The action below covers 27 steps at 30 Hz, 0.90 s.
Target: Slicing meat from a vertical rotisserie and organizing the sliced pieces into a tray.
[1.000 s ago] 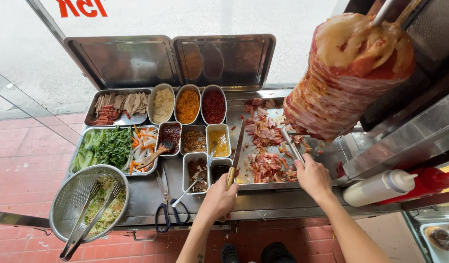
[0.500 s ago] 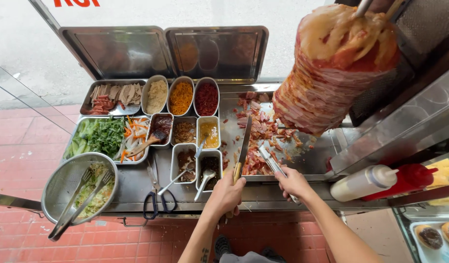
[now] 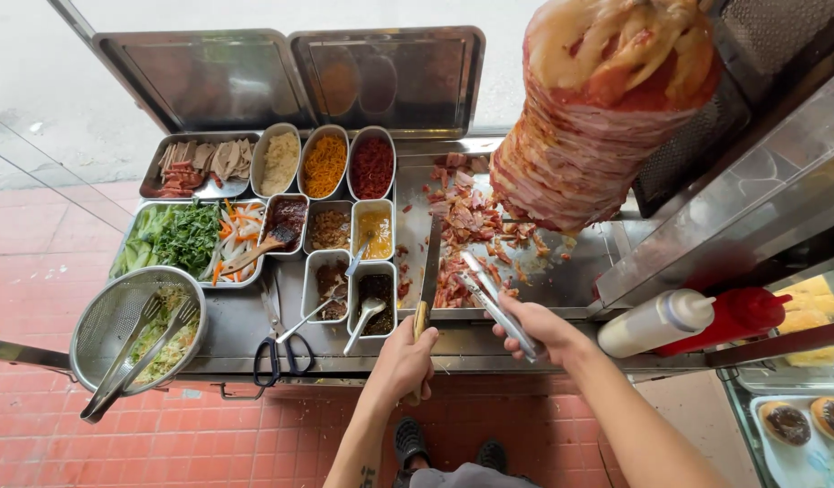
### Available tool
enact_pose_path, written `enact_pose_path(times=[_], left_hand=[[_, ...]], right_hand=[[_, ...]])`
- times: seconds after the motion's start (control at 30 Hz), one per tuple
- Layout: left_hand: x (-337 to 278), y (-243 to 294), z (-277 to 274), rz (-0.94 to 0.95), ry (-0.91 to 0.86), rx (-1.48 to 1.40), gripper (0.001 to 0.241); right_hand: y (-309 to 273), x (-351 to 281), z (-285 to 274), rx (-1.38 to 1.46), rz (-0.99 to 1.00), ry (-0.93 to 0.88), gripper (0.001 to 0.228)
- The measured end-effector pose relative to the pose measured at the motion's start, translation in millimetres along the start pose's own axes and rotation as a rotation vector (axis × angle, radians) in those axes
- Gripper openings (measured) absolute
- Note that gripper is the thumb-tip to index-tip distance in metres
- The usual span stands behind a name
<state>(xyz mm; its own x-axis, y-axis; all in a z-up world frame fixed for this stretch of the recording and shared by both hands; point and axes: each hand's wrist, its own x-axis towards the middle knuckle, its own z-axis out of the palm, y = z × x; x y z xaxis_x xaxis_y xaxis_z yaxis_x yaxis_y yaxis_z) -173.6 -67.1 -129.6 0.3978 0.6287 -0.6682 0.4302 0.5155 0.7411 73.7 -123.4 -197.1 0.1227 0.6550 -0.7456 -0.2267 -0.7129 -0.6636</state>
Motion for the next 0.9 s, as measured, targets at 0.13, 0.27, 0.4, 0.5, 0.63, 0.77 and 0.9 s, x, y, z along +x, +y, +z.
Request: enact_pose_path(times=[0.13,0.27,0.4,0.5,0.63,0.77,0.9], left_hand=[[-18,18,4,-0.013,-0.010,0.008,0.022],[-19,24,9,0.017,-0.057,-0.008,0.022],[-30,47,17,0.225,-0.055,-0.089,0.026],[-36,70,27,0.429,-0.100,-0.107,0.015],[-39,92,48,0.583,-0.299,-0.168,0.008],[-45,113,51,0.583,-0.201,-0.070,0.023],[-32,129,36,0.570,-0.222,-0.060,0.013]], right_hand=[[-2,-3,-17,0.264,0.019,-0.147,0.050],[-21,-32,-14,0.238,-0.029,-0.053,0.039],[-56,-80,-21,-0.190,-0.264,0.253,0.038],[-106,-149,-19,-0.645,-0.219,0.511,0.042],[-148,-216,-43,-1.385,-0.511,0.940,0.043],[-208,-250,-31,-1.713,-0.391,1.096,0.038],[-268,-252,18,-1.968,-0.140,1.130,0.053]])
